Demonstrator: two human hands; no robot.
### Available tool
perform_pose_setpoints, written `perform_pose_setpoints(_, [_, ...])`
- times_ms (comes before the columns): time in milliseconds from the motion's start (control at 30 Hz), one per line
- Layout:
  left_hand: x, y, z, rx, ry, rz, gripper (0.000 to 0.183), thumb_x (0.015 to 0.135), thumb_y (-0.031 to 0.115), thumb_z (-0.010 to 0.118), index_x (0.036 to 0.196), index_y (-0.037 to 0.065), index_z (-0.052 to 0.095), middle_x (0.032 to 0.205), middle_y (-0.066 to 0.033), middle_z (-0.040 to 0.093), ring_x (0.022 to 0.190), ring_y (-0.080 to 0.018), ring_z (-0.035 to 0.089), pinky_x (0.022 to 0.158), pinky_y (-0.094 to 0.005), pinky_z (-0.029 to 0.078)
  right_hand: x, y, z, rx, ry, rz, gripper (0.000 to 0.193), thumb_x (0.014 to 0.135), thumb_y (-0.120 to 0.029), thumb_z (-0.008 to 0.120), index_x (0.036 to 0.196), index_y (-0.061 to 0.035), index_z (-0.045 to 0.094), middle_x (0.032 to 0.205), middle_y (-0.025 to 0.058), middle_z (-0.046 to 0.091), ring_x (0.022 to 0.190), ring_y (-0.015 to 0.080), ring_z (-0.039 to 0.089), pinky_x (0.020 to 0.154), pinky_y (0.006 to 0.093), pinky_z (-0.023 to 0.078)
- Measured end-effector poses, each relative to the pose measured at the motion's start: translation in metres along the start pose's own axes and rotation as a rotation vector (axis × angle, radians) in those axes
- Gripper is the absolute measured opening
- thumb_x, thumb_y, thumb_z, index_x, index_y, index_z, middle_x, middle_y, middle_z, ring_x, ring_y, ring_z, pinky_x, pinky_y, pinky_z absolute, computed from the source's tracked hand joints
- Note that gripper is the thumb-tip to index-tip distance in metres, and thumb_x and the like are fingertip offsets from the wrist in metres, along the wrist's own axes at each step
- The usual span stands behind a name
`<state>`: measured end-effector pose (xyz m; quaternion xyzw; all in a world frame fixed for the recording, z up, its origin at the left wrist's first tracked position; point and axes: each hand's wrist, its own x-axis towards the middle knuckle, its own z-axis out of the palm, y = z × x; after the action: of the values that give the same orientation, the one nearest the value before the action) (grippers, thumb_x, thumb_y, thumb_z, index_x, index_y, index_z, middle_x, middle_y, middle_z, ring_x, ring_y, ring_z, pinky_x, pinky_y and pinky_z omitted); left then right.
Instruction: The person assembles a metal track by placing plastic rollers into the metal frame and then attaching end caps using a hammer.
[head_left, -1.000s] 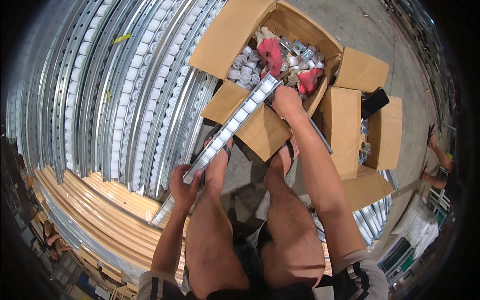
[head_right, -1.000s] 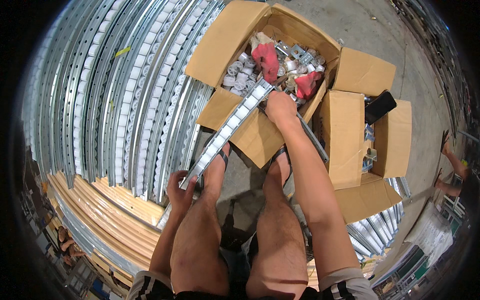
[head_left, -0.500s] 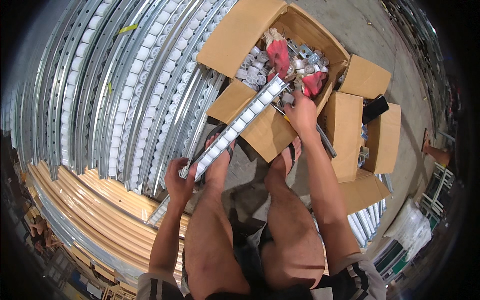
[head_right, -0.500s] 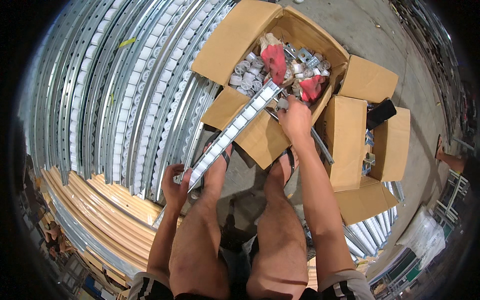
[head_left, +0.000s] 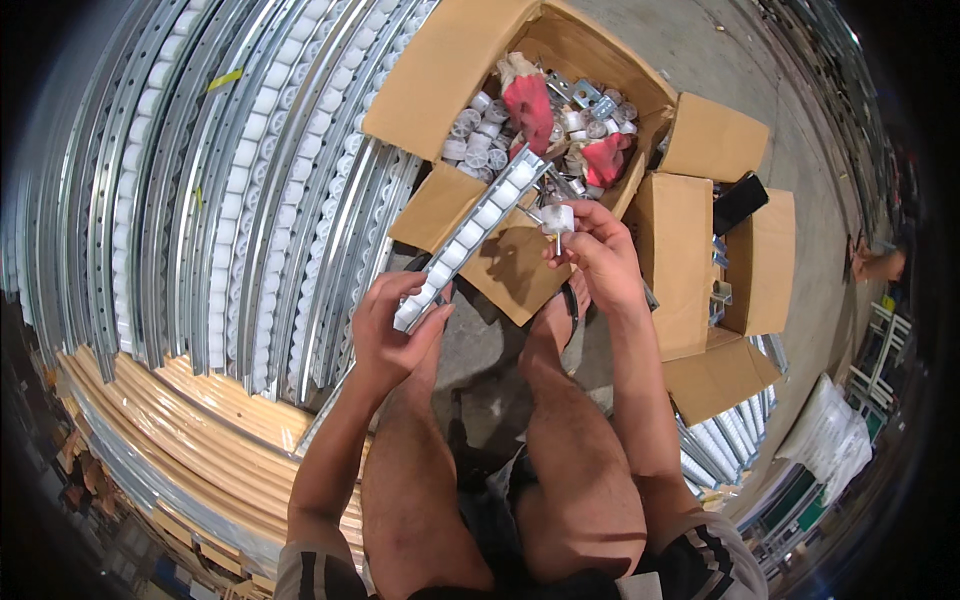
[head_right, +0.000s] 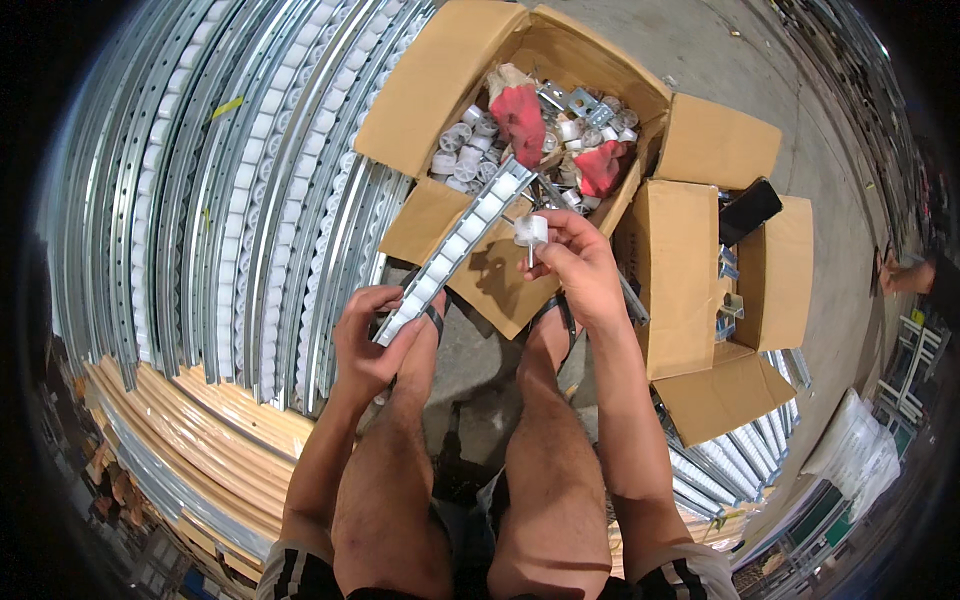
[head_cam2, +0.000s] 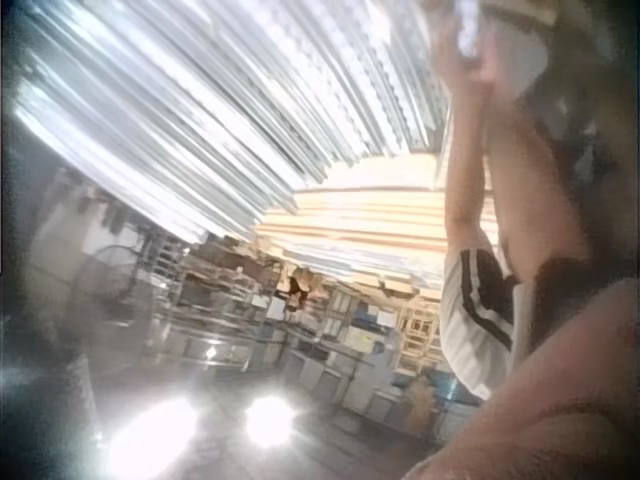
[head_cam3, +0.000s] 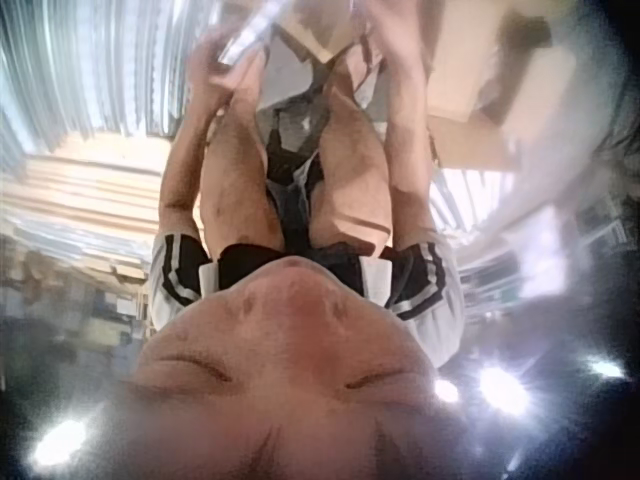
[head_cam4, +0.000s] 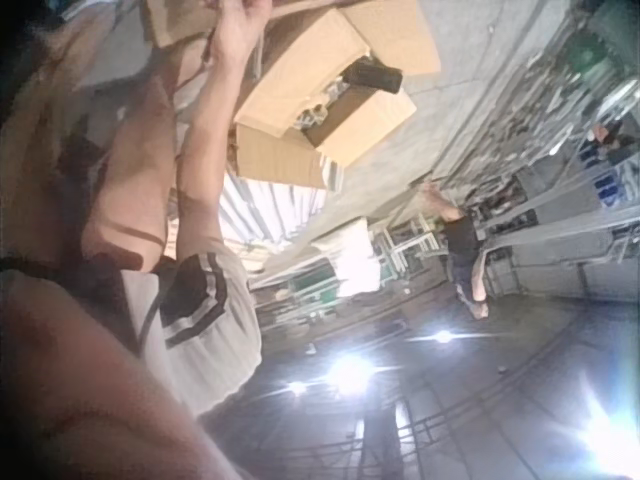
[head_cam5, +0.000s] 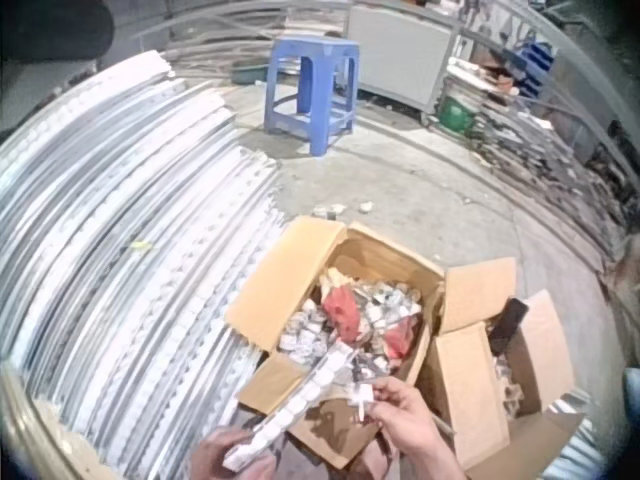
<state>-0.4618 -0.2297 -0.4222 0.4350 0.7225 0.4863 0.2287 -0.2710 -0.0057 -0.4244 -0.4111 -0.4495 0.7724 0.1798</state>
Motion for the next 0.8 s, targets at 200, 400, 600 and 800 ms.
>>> perform_pose_setpoints(200, [0.007, -0.011, 0.018, 0.080, -0.037, 0.000, 0.052, 0.075, 0.006, 0.083, 0.120, 0.003, 0.056, 0.105, -0.0169, 0.065, 0.087, -0.0307, 0.065, 0.075, -0.0366, 0.054, 0.011, -0.033, -0.016, -0.139, 0.127, -0.069, 0.044, 0.091, -0.002, 0.057, 0.133, 0.0078, 0.049, 0.110, 0.0132, 0.065, 0.086, 0.0195, 0.069, 0.070, 0.0309, 0.057])
perform_pose_setpoints(400, [-0.024, -0.016, 0.022, 0.104, -0.015, -0.142, 0.044, 0.081, 0.004, 0.078, 0.119, -0.001, 0.057, 0.104, -0.0151, 0.063, 0.089, -0.0208, 0.064, 0.076, -0.0308, 0.053, 0.073, -0.090, -0.039, -0.365, 0.241, -0.252, 0.058, 0.092, -0.007, 0.059, 0.144, 0.0092, 0.039, 0.138, 0.0258, 0.054, 0.101, 0.0280, 0.068, 0.080, 0.0348, 0.057])
perform_pose_setpoints(600, [-0.030, -0.023, 0.026, 0.050, 0.033, -0.190, 0.042, 0.083, 0.007, 0.078, 0.119, 0.001, 0.058, 0.102, -0.0127, 0.064, 0.087, -0.0193, 0.064, 0.076, -0.0301, 0.052, 0.151, -0.043, -0.087, -1.521, 0.001, -0.391, 0.034, 0.087, -0.012, 0.061, 0.118, 0.0002, 0.066, 0.113, 0.0185, 0.069, 0.107, 0.0383, 0.065, 0.092, 0.0453, 0.052])
perform_pose_setpoints(800, [-0.032, -0.028, 0.023, 0.024, 0.051, -0.226, 0.039, 0.081, 0.004, 0.078, 0.116, 0.002, 0.060, 0.098, -0.0121, 0.066, 0.084, -0.0191, 0.066, 0.076, -0.0311, 0.054, 0.193, -0.021, -0.074, -1.983, 0.028, -0.453, 0.033, 0.083, -0.024, 0.070, 0.113, -0.0094, 0.071, 0.114, 0.0097, 0.065, 0.118, 0.0277, 0.054, 0.099, 0.0407, 0.045])
